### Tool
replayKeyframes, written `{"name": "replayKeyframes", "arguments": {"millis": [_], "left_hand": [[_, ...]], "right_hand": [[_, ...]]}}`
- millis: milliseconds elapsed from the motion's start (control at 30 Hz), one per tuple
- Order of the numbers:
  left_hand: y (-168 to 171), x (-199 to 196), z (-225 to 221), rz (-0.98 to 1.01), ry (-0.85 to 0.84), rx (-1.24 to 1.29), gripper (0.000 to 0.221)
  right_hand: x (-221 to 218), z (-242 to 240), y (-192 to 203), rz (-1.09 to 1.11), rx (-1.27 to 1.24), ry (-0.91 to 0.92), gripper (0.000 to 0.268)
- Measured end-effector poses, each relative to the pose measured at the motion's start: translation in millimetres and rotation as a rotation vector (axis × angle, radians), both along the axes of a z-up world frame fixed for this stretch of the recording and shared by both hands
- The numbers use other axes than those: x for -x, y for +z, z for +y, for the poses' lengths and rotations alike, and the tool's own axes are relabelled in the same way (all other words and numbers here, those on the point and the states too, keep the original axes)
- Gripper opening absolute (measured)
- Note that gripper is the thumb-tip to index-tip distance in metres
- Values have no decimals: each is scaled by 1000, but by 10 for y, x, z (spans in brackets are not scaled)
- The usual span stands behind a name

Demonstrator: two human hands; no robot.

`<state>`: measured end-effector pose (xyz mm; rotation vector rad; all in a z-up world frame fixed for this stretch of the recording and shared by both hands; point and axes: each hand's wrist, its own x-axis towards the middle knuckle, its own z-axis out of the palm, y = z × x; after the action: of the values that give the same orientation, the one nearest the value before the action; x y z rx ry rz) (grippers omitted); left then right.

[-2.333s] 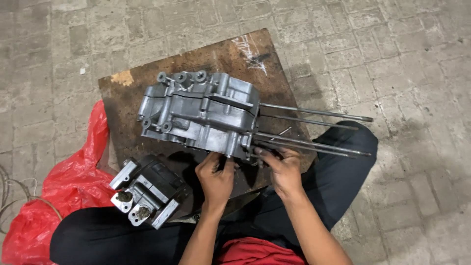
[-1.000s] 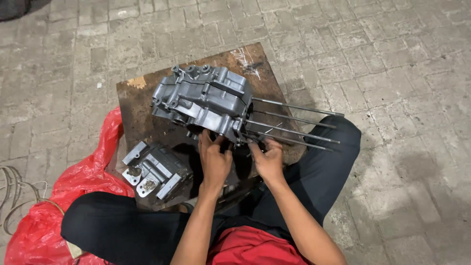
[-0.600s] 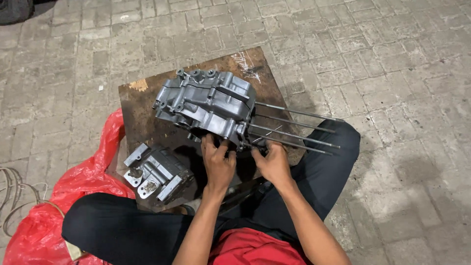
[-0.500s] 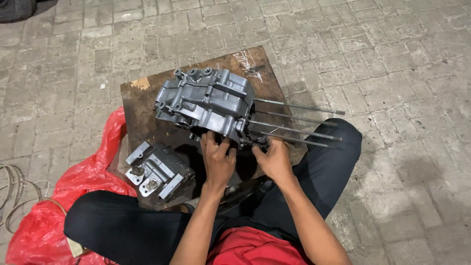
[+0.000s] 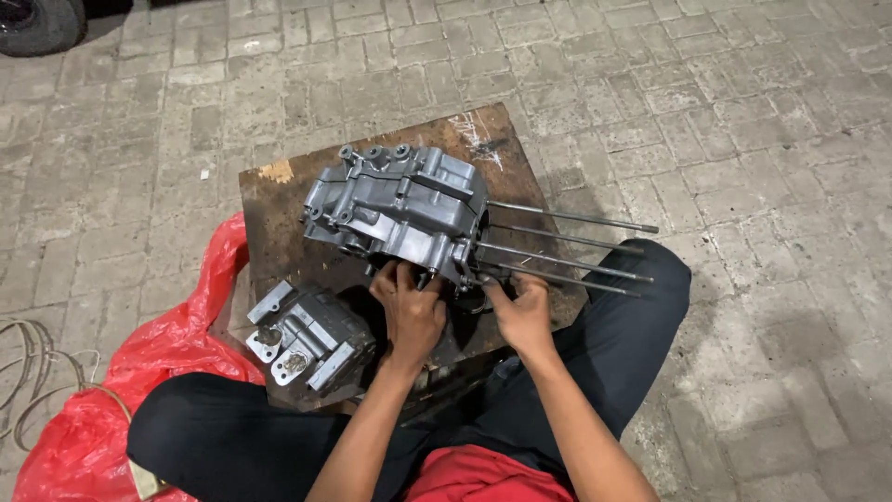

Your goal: Assembling a motorcycle engine crankcase by installing internal components and joining the casing halves.

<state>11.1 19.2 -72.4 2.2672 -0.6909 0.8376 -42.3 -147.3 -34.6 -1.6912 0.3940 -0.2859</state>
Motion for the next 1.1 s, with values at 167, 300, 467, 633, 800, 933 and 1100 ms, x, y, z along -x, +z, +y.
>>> {"name": "replayKeyframes", "arguments": {"millis": [167, 300, 467, 633, 800, 933, 1100], "left_hand": [[-162, -105, 72, -77, 133, -92, 15], [-85, -112, -43, -160, 105, -69, 16], [104, -18, -163, -178, 99, -55, 18], [-213, -23, -143, -150, 124, -15, 21], [-160, -61, -47, -154, 140, -59, 21], [-263, -193, -39, -192, 125, -108, 18], [-114, -131, -181, -240, 126, -61, 19]], "right_hand": [[-21, 13, 243, -18, 58, 17, 25], [-9, -37, 309, 120, 182, 45, 19], [31, -123, 271, 210, 253, 48, 21], [-50, -69, 205, 2, 24, 30, 23], [-75, -34, 188, -1, 80, 43, 20], [-85, -174, 185, 90, 272, 56, 13], [-115, -123, 549, 91, 297, 82, 16]]}}
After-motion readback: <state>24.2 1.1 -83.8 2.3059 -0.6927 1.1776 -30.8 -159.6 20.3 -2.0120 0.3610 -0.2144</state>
